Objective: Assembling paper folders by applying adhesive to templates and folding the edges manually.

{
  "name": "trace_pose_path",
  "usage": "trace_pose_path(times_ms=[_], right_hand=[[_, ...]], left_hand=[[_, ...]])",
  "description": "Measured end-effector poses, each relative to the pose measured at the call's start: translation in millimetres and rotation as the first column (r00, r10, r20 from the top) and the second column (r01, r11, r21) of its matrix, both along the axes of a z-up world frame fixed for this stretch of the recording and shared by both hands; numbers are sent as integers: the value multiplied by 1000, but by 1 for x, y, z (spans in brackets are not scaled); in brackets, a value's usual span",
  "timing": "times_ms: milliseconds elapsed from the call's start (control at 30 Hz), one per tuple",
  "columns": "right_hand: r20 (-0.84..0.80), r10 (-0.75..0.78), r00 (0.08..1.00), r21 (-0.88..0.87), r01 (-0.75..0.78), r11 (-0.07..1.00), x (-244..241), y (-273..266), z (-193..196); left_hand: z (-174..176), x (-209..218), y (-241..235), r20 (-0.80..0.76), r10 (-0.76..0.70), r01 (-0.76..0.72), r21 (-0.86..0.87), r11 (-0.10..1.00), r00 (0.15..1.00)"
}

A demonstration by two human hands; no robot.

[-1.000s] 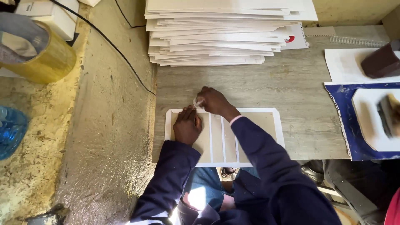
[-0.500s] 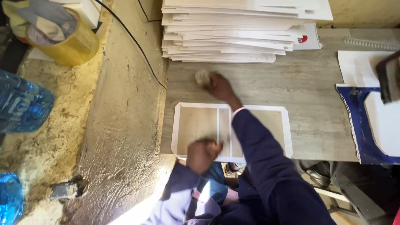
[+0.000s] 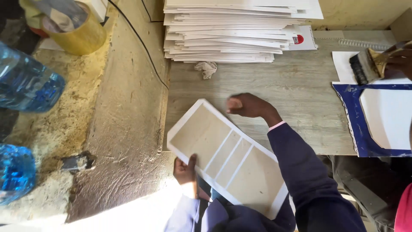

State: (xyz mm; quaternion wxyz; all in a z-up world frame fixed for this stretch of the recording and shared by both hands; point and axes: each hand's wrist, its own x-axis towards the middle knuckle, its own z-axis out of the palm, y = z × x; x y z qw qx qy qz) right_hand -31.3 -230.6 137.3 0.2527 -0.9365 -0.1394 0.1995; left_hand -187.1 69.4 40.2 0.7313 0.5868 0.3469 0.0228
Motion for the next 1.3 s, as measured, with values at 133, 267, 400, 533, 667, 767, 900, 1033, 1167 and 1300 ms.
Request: trace_pose_path(times_ms=[133,267,400,533,667,767,900,1033,1167,1300], right_hand=[[414,56,909,251,-174,952,-19,54,87],[627,325,708,-115,-329,937,-33,89,155],[452,420,787,-278,-323,905,-27,74,160],[576,357,735,-143,-339,930,-44,28,208],[630,39,775,-80,15,997,-72,-30,249],[645,-143,751,-32,213,976,-81,-79,246],[475,-430,768,32,473,880,-48,-143,160],[209,-584,784,138,568,811,10,-206,-36],[184,-519,835,-145,545,826,38,-197,-143],[171,-416,893,-282,449,848,32,-114,-85]], left_hand=[[-1,35,-3,329,-230,228,44,973,916],[47,57,-32,535,-333,300,150,942,777],[72,65,-43,615,-400,338,221,915,680],[93,62,-16,532,-740,710,323,626,411],[98,52,4,193,-931,751,551,363,309],[71,66,10,104,-854,678,563,473,509],[99,149,25,58,-859,652,625,429,509],[63,267,17,58,-890,547,770,327,451],[-26,335,6,-289,-882,508,859,-68,371],[-31,334,-14,-423,-822,408,875,-261,381]])
